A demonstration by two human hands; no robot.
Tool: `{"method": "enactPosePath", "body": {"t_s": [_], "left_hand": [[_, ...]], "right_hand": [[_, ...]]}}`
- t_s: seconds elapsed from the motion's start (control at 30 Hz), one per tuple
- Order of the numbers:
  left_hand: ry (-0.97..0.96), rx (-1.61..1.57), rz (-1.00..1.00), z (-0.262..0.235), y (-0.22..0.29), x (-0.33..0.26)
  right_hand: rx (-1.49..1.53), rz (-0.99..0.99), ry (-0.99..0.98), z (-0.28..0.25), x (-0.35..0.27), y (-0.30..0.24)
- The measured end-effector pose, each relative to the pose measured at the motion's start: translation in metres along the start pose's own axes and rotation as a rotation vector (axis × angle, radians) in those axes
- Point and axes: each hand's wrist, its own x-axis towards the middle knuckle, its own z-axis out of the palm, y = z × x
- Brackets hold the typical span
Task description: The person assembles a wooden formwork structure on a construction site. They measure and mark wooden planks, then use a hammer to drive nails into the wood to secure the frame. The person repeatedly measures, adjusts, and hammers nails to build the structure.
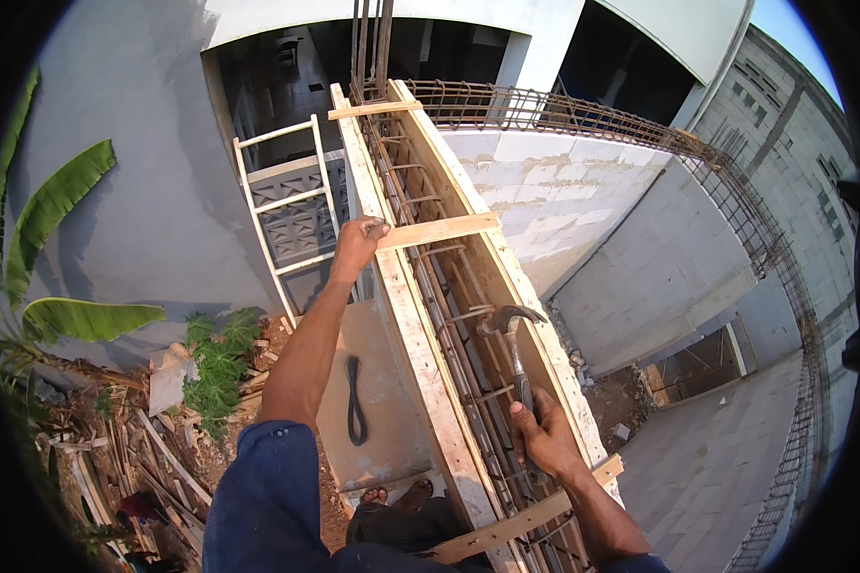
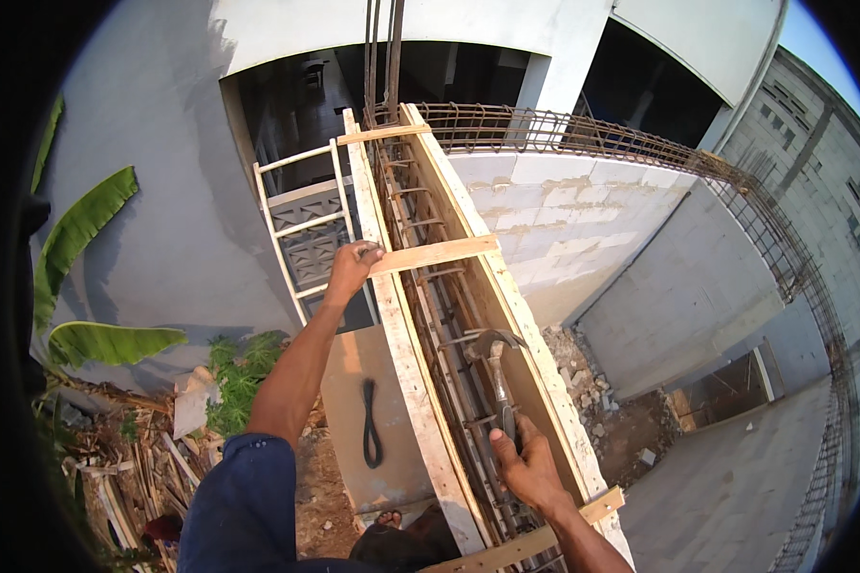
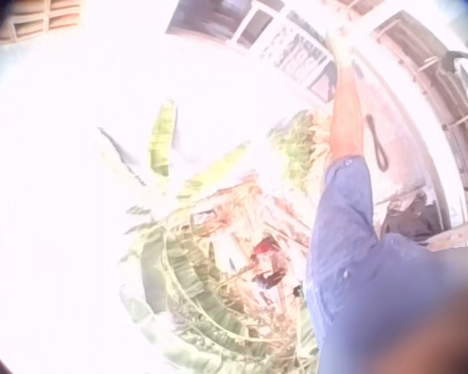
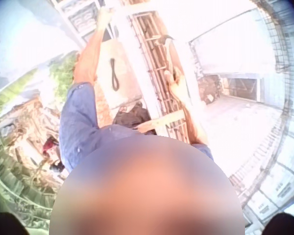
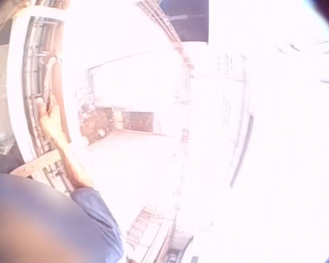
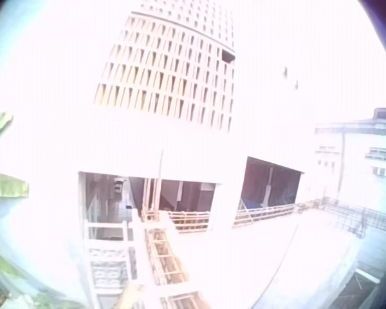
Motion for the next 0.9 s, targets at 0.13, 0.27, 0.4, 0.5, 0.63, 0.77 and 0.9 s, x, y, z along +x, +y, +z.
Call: {"method": "enactPosePath", "body": {"t_s": [0.13,0.27,0.4,0.5,0.63,0.77,0.9], "left_hand": [[-0.032,0.051,0.019,-0.004,0.005,-0.004],[-0.014,0.072,0.078,-0.006,0.008,-0.005],[-0.022,0.109,0.078,-0.007,0.011,-0.006],[0.006,0.091,0.112,-0.008,0.012,-0.007],[-0.022,0.079,0.078,-0.008,0.014,-0.008],[0.007,0.088,0.158,-0.008,0.015,-0.007],[-0.015,0.191,0.111,-0.008,0.015,-0.008]], "right_hand": [[-0.074,-0.189,-0.011,0.006,0.053,-0.042],[-0.068,-0.441,-0.029,0.027,0.097,-0.082],[-0.211,-0.584,0.064,0.05,0.128,-0.109],[-0.262,-0.6,0.063,0.058,0.14,-0.116],[-0.319,-0.543,0.061,0.067,0.157,-0.114],[-0.507,-0.571,0.134,0.08,0.182,-0.108],[-0.548,-0.352,0.02,0.078,0.202,-0.111]]}}
